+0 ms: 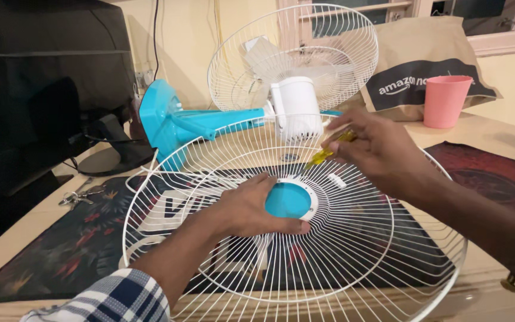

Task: The person uses a yellow screwdriver to loosen and remove screws from the central hub of a white fan cage. They remove the screws one by one and set them aside on the table. The fan cage is then lifted away from the fan blades.

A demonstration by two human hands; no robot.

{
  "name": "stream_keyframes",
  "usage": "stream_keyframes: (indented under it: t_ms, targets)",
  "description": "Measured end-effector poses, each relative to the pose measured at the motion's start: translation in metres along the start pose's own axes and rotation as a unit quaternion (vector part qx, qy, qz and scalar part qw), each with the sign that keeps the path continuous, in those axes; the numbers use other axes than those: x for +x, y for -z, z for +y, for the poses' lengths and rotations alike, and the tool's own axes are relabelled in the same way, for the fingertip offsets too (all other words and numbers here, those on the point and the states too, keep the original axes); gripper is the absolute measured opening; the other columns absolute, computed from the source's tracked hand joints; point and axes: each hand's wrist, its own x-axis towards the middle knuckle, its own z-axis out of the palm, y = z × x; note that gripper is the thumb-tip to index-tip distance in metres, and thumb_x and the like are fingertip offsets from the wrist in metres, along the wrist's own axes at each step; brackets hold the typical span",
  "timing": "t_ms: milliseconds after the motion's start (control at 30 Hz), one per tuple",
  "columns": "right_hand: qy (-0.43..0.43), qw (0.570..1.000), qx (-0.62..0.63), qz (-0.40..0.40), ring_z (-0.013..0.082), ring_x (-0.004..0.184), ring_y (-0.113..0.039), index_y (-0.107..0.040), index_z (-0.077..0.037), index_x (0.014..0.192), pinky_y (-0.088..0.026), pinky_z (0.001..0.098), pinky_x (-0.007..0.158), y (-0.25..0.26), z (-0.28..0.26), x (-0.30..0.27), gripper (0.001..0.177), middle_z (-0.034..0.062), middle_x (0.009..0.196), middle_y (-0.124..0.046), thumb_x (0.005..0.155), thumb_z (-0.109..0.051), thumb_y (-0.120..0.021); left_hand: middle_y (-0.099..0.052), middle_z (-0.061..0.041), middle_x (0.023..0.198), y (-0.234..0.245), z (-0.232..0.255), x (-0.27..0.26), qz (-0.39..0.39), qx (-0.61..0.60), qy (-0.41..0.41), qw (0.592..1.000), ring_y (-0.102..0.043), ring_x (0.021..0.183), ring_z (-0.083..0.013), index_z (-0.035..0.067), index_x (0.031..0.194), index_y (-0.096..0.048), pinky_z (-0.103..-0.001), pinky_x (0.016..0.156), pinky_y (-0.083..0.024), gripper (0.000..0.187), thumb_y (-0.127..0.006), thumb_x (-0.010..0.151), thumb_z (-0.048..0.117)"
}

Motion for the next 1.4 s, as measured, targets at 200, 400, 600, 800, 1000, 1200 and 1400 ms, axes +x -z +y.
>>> stream_keyframes:
  t_ms: [200,400,600,800,1000,1200,1400]
  targets:
    - [0.030,0.996,0.074,0.048,0.0165,0.093,-0.075,-0.056,0.004,0.119,-0.064,0.0272,0.081,0.003,0.001,-0.006,0.029,0.0128,0.100,-0.075,0.096,-0.012,-0.064,-0.021,-0.028,0.165,-0.006,-0.001,-0.002,-0.008,-0.018,0.079,0.997,-0.023,0.153,-0.0449,0.010,0.161,-0.028,-0.060,0.120,-0.025,0.144,-0.066,0.048,0.092]
    - [-0.031,0.997,0.024,0.061,0.0144,0.085,-0.076,-0.061,0.000,0.131,-0.062,0.0247,0.075,0.002,-0.001,-0.015,0.039,0.0122,0.088,-0.074,0.096,-0.016,-0.064,-0.014,-0.026,0.167,-0.007,0.000,0.001,-0.002,0.003,0.085,0.996,-0.008,0.158,-0.0397,0.012,0.162,-0.023,-0.060,0.123,-0.015,0.145,-0.068,0.050,0.093]
    - [-0.048,0.996,0.019,0.067,0.0124,0.085,-0.076,-0.060,-0.002,0.133,-0.062,0.0234,0.075,-0.001,-0.009,-0.015,0.041,0.0088,0.087,-0.073,0.094,-0.017,-0.064,-0.018,-0.025,0.167,-0.007,-0.001,0.000,0.003,-0.010,0.081,0.997,-0.012,0.157,-0.0394,0.013,0.161,-0.026,-0.061,0.122,-0.017,0.143,-0.068,0.049,0.091]
    - [-0.084,0.994,-0.035,0.066,0.0120,0.079,-0.074,-0.062,-0.005,0.130,-0.061,0.0249,0.071,-0.004,-0.022,-0.016,0.039,0.0075,0.081,-0.074,0.093,-0.019,-0.064,-0.018,-0.027,0.166,-0.009,-0.001,0.001,0.010,-0.010,0.073,0.997,-0.010,0.157,-0.0419,0.011,0.160,-0.027,-0.060,0.121,-0.018,0.142,-0.069,0.051,0.090]
    - [-0.086,0.994,-0.042,0.056,0.0116,0.078,-0.076,-0.063,-0.006,0.126,-0.063,0.0253,0.071,-0.006,-0.025,-0.014,0.037,0.0075,0.079,-0.075,0.092,-0.020,-0.065,-0.018,-0.025,0.166,-0.006,0.001,-0.001,0.006,-0.008,0.080,0.997,-0.012,0.157,-0.0406,0.010,0.160,-0.026,-0.060,0.121,-0.019,0.141,-0.070,0.052,0.089]
    - [-0.085,0.994,-0.051,0.049,0.0130,0.079,-0.078,-0.064,-0.007,0.127,-0.065,0.0263,0.071,-0.006,-0.026,-0.015,0.038,0.0093,0.079,-0.076,0.093,-0.023,-0.065,-0.024,-0.025,0.164,-0.005,0.003,-0.002,0.006,-0.015,0.076,0.997,-0.018,0.155,-0.0407,0.012,0.160,-0.028,-0.061,0.121,-0.022,0.138,-0.070,0.052,0.087]
    - [-0.096,0.991,-0.067,0.057,0.0133,0.082,-0.079,-0.063,-0.009,0.129,-0.065,0.0263,0.073,-0.007,-0.027,-0.014,0.040,0.0087,0.083,-0.078,0.092,-0.023,-0.065,-0.022,-0.025,0.164,-0.005,0.002,-0.002,0.006,-0.011,0.074,0.997,-0.016,0.155,-0.0413,0.012,0.161,-0.028,-0.061,0.120,-0.021,0.138,-0.071,0.053,0.087]
